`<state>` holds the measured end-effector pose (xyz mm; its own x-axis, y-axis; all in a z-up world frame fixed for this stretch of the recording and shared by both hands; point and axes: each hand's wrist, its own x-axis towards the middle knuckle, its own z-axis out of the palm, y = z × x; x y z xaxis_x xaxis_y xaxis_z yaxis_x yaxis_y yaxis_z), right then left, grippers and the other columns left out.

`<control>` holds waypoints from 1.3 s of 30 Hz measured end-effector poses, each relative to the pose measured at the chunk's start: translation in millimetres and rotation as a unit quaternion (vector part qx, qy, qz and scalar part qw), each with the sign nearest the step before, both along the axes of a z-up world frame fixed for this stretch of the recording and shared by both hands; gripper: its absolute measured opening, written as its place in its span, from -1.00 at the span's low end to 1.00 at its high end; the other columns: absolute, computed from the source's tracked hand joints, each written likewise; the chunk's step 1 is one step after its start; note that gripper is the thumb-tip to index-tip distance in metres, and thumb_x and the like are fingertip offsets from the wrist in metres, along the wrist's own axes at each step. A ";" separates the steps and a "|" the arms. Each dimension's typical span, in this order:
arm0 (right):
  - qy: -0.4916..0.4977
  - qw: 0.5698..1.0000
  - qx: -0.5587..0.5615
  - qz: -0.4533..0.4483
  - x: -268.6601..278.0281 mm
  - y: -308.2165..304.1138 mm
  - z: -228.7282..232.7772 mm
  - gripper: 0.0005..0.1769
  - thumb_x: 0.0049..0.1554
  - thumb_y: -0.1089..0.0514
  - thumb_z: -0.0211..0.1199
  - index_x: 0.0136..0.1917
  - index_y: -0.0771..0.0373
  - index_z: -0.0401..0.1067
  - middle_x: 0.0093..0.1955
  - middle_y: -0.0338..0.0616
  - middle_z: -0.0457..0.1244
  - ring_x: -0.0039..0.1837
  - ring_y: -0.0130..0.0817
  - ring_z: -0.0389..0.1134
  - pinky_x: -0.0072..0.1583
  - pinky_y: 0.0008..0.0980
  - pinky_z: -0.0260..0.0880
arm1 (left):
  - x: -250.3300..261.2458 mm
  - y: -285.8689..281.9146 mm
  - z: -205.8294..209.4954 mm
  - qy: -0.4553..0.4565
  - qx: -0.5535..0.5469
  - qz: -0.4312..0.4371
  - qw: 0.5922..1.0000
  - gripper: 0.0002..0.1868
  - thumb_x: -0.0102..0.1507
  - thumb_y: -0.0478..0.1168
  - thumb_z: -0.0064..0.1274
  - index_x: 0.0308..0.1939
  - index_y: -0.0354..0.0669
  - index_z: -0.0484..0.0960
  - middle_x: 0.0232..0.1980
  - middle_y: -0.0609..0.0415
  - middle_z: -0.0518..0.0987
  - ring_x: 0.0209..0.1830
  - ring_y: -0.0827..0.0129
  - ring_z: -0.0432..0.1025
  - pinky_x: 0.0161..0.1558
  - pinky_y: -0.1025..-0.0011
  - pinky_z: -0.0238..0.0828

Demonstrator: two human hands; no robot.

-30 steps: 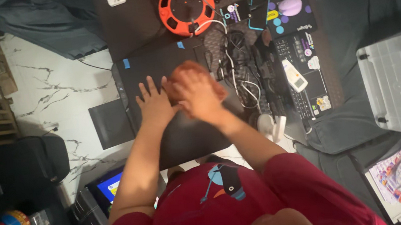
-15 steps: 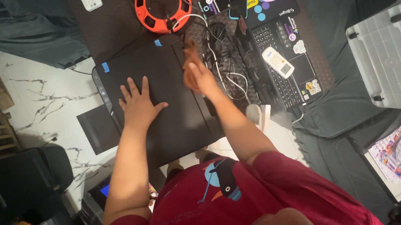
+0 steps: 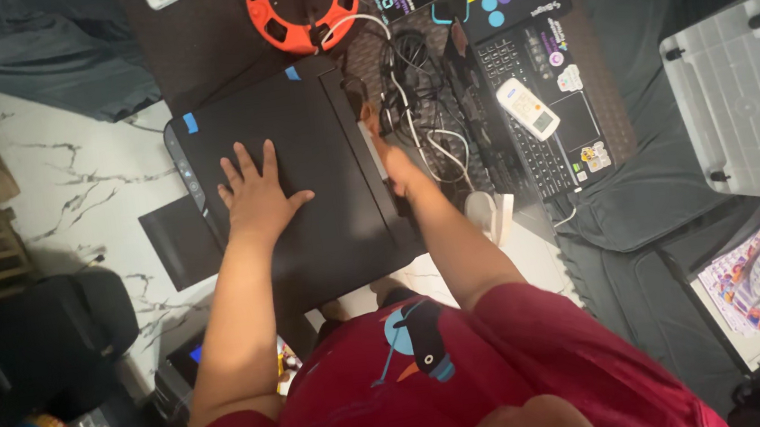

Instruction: The person wipes the exterior of a printer with a cloth, then places a laminating film package and a sheet of paper on top of the printer. The person continues wiping the printer and the paper tray area.

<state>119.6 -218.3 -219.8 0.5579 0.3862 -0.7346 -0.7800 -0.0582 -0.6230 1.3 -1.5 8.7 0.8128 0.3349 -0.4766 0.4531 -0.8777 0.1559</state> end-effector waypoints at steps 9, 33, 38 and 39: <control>0.019 0.997 0.063 -0.040 62.4 53.1 14.8 -0.22 0.18 -0.44 0.03 0.43 0.09 0.37 0.17 -0.12 0.37 0.15 -0.27 0.39 0.06 -0.23 0.41 | 2.0 -0.2 -3.8 0.009 0.009 -0.007 1.000 0.24 0.09 0.34 0.25 0.64 0.09 -0.14 0.66 -0.32 -0.31 0.63 -0.38 -0.37 0.47 -0.32 -0.21; -0.174 0.963 0.127 -0.162 -98.9 -85.5 133.3 -0.58 0.33 -0.06 0.17 0.34 0.18 0.47 -0.08 0.04 0.29 -0.25 -0.22 0.11 -0.25 -0.28 0.07 | -43.7 1.1 -1.8 -0.142 -0.006 -0.084 0.986 0.11 0.16 0.32 0.22 0.62 0.01 0.05 0.68 -0.38 -0.20 0.66 -0.29 -0.24 0.44 -0.38 -0.17; -0.487 0.857 -0.097 -0.138 -149.3 -66.9 81.5 -0.57 0.38 -0.06 0.25 0.36 0.24 0.41 0.24 -0.05 0.29 0.22 -0.24 0.26 0.21 -0.30 0.29 | -104.2 -21.1 4.2 -0.053 -0.032 -0.130 0.990 0.15 0.05 0.38 0.24 0.59 0.15 0.06 0.65 -0.28 -0.17 0.65 -0.26 -0.30 0.42 -0.45 -0.31; -0.544 0.817 -0.155 -0.113 -157.2 -65.4 71.6 -0.56 0.38 -0.09 0.24 0.37 0.22 0.40 0.29 -0.06 0.29 0.28 -0.25 0.27 0.27 -0.31 0.30 | -111.0 -22.2 6.0 -0.063 -0.032 -0.138 0.988 0.14 0.05 0.37 0.24 0.59 0.16 0.06 0.65 -0.28 -0.18 0.65 -0.27 -0.31 0.43 -0.44 -0.32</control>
